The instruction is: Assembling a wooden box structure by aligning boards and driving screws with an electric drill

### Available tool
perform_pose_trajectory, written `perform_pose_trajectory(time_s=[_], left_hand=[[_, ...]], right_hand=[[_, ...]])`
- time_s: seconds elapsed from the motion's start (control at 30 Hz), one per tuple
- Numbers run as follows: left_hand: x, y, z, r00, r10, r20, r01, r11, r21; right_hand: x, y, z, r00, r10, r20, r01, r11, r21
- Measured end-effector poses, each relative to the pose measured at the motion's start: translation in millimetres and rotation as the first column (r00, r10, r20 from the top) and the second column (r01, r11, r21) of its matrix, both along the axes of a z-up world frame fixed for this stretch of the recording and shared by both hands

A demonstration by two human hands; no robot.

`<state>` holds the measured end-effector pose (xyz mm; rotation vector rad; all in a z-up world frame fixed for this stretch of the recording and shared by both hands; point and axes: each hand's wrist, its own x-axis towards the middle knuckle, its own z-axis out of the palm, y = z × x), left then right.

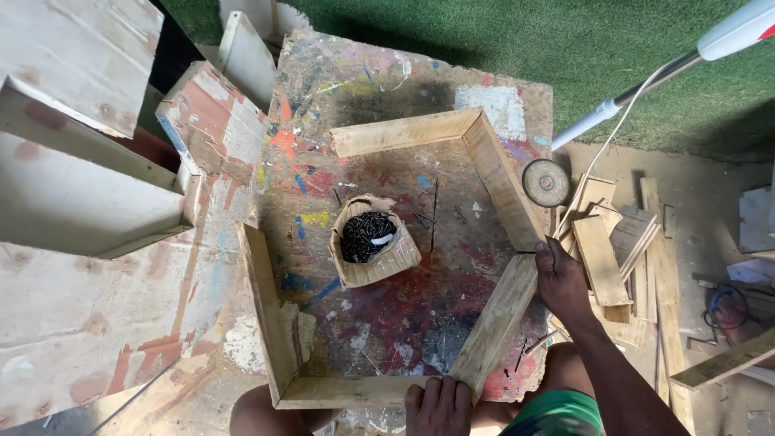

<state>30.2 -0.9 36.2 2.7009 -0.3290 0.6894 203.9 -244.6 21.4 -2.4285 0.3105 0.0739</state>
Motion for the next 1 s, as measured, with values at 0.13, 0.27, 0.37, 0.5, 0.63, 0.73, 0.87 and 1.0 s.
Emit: perform_pose_trajectory(time_s=[0.13,0.27,0.37,0.5,0.63,0.73,0.87,1.0], left_hand=[[-2,-1,-5,1.000,-0.014,0.009,0.014,1.000,0.001],[-9,-1,-13,0.998,-0.053,-0.029,0.053,0.998,-0.017],[-10,-2,-17,0.996,-0.075,-0.056,0.074,0.997,-0.033],[-18,1,-18,0.974,-0.143,-0.175,0.137,0.989,-0.046],[-18,1,-22,0.983,-0.118,-0.140,0.119,0.993,0.004],[-25,0,-37,0.965,-0.163,-0.207,0.164,0.986,-0.013],[-27,3,-34,0.931,-0.204,-0.303,0.208,0.978,-0.018],[-28,3,-38,0.907,-0.210,-0.364,0.227,0.974,0.004]], right_hand=[[0,0,1,1.000,0.012,0.020,-0.012,1.000,-0.018],[0,2,3,0.999,-0.020,-0.029,0.020,1.000,-0.006],[4,2,5,0.999,-0.023,-0.032,0.023,1.000,0.008],[0,1,2,0.999,-0.017,-0.030,0.017,1.000,-0.017],[2,1,5,1.000,0.015,0.005,-0.015,1.000,0.015],[1,0,4,1.000,0.022,0.005,-0.022,1.000,-0.002],[1,2,9,1.000,0.019,-0.014,-0.019,1.000,-0.013],[3,-5,-2,0.999,0.043,0.023,-0.042,0.999,-0.006]])
